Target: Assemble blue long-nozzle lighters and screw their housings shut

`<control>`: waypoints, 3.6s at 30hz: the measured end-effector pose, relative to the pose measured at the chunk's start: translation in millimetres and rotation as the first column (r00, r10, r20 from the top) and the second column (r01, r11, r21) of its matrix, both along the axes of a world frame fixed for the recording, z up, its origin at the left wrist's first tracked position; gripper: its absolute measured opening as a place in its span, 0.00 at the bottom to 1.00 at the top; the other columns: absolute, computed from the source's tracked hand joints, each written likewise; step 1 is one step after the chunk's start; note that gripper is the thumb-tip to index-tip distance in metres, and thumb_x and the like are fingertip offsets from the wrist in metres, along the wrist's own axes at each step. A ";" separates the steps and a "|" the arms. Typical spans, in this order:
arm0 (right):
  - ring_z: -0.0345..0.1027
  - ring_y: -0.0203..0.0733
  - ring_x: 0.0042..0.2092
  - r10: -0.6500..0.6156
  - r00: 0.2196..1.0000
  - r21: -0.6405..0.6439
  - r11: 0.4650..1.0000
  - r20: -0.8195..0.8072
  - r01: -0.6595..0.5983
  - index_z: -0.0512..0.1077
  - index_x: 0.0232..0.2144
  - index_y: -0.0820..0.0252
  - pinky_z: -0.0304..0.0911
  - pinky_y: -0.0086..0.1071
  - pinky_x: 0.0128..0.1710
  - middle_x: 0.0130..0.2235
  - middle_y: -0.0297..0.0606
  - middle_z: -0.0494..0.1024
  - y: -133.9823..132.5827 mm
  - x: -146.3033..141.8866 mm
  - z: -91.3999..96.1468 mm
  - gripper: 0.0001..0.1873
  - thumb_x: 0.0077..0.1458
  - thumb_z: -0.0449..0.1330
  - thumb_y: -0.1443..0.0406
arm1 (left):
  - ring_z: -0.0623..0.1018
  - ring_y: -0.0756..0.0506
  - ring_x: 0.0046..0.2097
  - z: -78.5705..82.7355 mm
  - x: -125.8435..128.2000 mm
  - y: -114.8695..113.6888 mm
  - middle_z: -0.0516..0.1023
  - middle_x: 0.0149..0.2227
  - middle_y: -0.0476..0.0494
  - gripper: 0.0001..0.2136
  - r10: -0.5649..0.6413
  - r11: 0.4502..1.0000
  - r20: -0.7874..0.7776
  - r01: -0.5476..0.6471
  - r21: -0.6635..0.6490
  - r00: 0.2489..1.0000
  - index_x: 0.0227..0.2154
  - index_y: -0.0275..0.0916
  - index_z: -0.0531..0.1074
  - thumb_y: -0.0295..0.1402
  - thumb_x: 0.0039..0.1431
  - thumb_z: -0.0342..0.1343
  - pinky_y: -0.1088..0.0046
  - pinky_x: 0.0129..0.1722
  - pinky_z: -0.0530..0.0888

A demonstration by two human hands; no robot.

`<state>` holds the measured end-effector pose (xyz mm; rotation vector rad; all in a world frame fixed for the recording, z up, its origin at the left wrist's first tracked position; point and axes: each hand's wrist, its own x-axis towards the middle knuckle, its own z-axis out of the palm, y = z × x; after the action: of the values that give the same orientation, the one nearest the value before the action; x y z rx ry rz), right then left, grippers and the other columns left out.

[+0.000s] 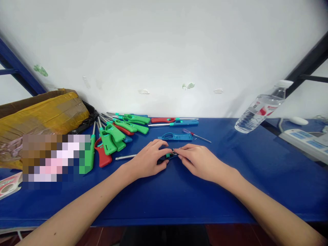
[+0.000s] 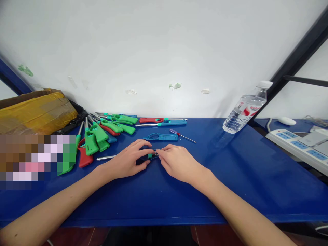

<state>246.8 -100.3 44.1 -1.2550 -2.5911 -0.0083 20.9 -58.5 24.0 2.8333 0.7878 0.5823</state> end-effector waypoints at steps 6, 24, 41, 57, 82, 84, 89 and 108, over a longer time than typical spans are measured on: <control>0.75 0.46 0.44 0.009 1.000 0.012 1.000 -0.006 -0.009 0.76 0.45 0.60 0.69 0.36 0.40 0.43 0.45 0.80 0.2 -0.6 0.7 0.16 0.64 0.49 0.67 | 0.67 0.38 0.57 3.6 0.8 -1.4 0.68 0.52 0.36 0.16 0.029 0.999 -0.049 -0.029 0.017 0.998 0.51 0.40 0.71 0.31 0.60 0.54 0.57 0.57 0.67; 0.75 0.46 0.43 -0.016 0.999 0.002 1.000 -0.030 0.016 0.75 0.46 0.59 0.70 0.37 0.40 0.42 0.44 0.80 0.1 -1.2 -1.0 0.15 0.63 0.50 0.66 | 0.69 0.39 0.55 0.8 -2.4 -0.4 0.71 0.49 0.38 0.12 0.083 0.996 0.036 -0.082 -0.022 0.996 0.44 0.39 0.71 0.34 0.58 0.58 0.58 0.56 0.69; 0.77 0.44 0.38 -0.093 0.993 0.034 0.995 -0.075 0.096 0.72 0.50 0.61 0.67 0.33 0.34 0.41 0.43 0.82 -2.1 -5.8 -1.9 0.17 0.64 0.49 0.66 | 0.69 0.39 0.53 0.8 3.4 -1.4 0.72 0.47 0.40 0.11 0.151 0.981 0.033 -0.146 -0.124 0.988 0.41 0.39 0.70 0.33 0.55 0.60 0.57 0.54 0.69; 0.72 0.47 0.42 -0.059 0.990 0.074 0.995 -0.131 0.069 0.75 0.45 0.62 0.69 0.41 0.41 0.39 0.46 0.80 0.3 -5.5 -2.4 0.15 0.63 0.50 0.67 | 0.70 0.38 0.53 1.9 2.7 0.1 0.72 0.47 0.39 0.10 0.147 0.980 0.080 -0.134 -0.145 0.986 0.40 0.40 0.72 0.34 0.55 0.61 0.56 0.54 0.69; 0.64 0.52 0.57 -0.050 0.979 0.146 0.986 -0.200 0.080 0.73 0.47 0.59 0.65 0.52 0.55 0.55 0.47 0.71 20.6 13.3 -10.7 0.14 0.62 0.52 0.66 | 0.69 0.39 0.53 4.6 2.0 0.0 0.72 0.47 0.40 0.11 0.132 0.980 0.054 -0.122 -0.160 0.990 0.42 0.39 0.72 0.33 0.55 0.61 0.57 0.55 0.69; 0.65 0.52 0.56 -0.064 0.971 0.148 0.984 -0.231 0.100 0.73 0.47 0.59 0.65 0.51 0.55 0.55 0.47 0.71 24.2 16.4 -11.9 0.14 0.61 0.52 0.66 | 0.70 0.39 0.53 4.9 1.7 0.2 0.73 0.46 0.40 0.11 0.125 0.980 0.053 -0.115 -0.160 0.991 0.42 0.40 0.72 0.33 0.56 0.61 0.57 0.54 0.69; 0.67 0.49 0.53 -0.065 0.951 0.150 0.982 -0.302 0.115 0.74 0.45 0.60 0.65 0.47 0.55 0.51 0.45 0.74 29.3 19.0 -12.3 0.13 0.62 0.52 0.66 | 0.70 0.40 0.52 3.8 0.9 1.5 0.74 0.45 0.41 0.12 0.104 0.984 0.052 -0.095 -0.152 0.993 0.43 0.41 0.71 0.34 0.57 0.60 0.59 0.54 0.68; 0.63 0.52 0.60 -0.133 0.914 -0.002 0.990 -0.384 0.143 0.75 0.48 0.57 0.65 0.49 0.54 0.50 0.42 0.78 70.2 38.4 -24.4 0.16 0.61 0.53 0.66 | 0.71 0.37 0.53 19.7 -22.1 15.5 0.73 0.49 0.37 0.22 0.138 0.983 -0.090 -0.147 -0.106 0.986 0.46 0.37 0.74 0.47 0.53 0.62 0.59 0.54 0.68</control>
<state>285.2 -30.2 19.7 -1.2810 -2.1597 0.1611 -1.3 -42.9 43.7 2.7292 1.0117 0.4275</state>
